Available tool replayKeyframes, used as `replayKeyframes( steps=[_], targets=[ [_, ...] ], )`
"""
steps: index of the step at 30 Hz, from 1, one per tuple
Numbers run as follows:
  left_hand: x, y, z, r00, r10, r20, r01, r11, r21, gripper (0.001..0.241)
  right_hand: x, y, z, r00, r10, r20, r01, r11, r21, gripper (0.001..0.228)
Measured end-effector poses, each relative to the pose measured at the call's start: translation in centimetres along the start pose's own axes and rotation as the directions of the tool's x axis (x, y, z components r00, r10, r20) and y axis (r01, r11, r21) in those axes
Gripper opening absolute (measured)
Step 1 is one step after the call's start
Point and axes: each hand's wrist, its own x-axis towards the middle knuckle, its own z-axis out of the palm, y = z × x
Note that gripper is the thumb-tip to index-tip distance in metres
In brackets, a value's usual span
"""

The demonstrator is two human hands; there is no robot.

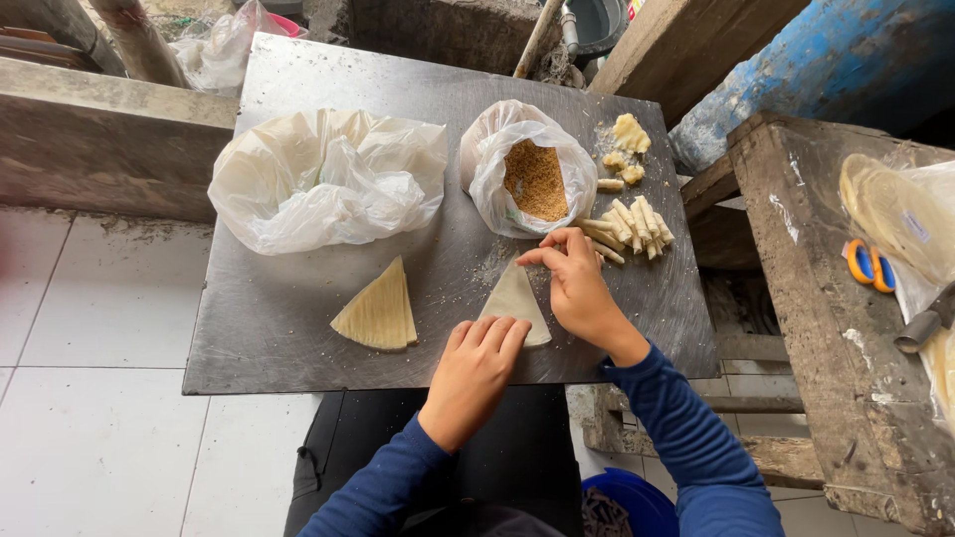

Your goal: The person prepares small food rolls by placing a filling from a bag onto dough pieces and rolling them up by hand on a metal table.

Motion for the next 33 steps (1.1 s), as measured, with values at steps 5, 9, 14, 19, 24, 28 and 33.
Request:
replayKeyframes(
  steps=[5,9,14,19,24,28,33],
  targets=[
    [-0.2,0.0,0.3,1.0,-0.007,0.008,0.007,1.0,0.017,0.041,-0.3,0.5,0.4,0.997,-0.075,0.033,0.081,0.968,-0.238,0.045],
    [-0.5,0.0,0.7,1.0,-0.014,-0.011,0.014,1.0,-0.003,0.041,-0.6,1.3,0.1,0.952,-0.294,0.089,0.293,0.781,-0.551,0.04],
    [-0.5,-0.5,0.8,0.999,-0.009,-0.033,0.008,0.999,-0.053,0.043,-0.6,1.5,-0.5,0.94,-0.325,0.107,0.308,0.666,-0.679,0.038],
    [-0.8,-0.7,0.9,1.0,-0.012,-0.013,0.011,0.997,-0.077,0.04,-0.9,0.8,-0.1,0.929,-0.345,0.134,0.352,0.713,-0.607,0.043],
    [-0.7,-0.6,1.2,0.999,-0.01,-0.047,0.007,0.998,-0.068,0.042,-0.1,1.6,0.3,0.953,-0.272,0.135,0.3,0.777,-0.554,0.039],
    [-0.9,-0.6,0.9,0.999,-0.016,-0.037,0.013,0.997,-0.08,0.042,0.5,1.2,-0.1,0.964,-0.251,0.091,0.256,0.775,-0.578,0.033],
    [-0.7,-0.7,0.8,0.999,0.0,-0.054,-0.005,0.996,-0.085,0.041,2.9,1.2,-2.2,0.985,-0.112,-0.127,0.051,0.91,-0.412,0.042]
  ],
)
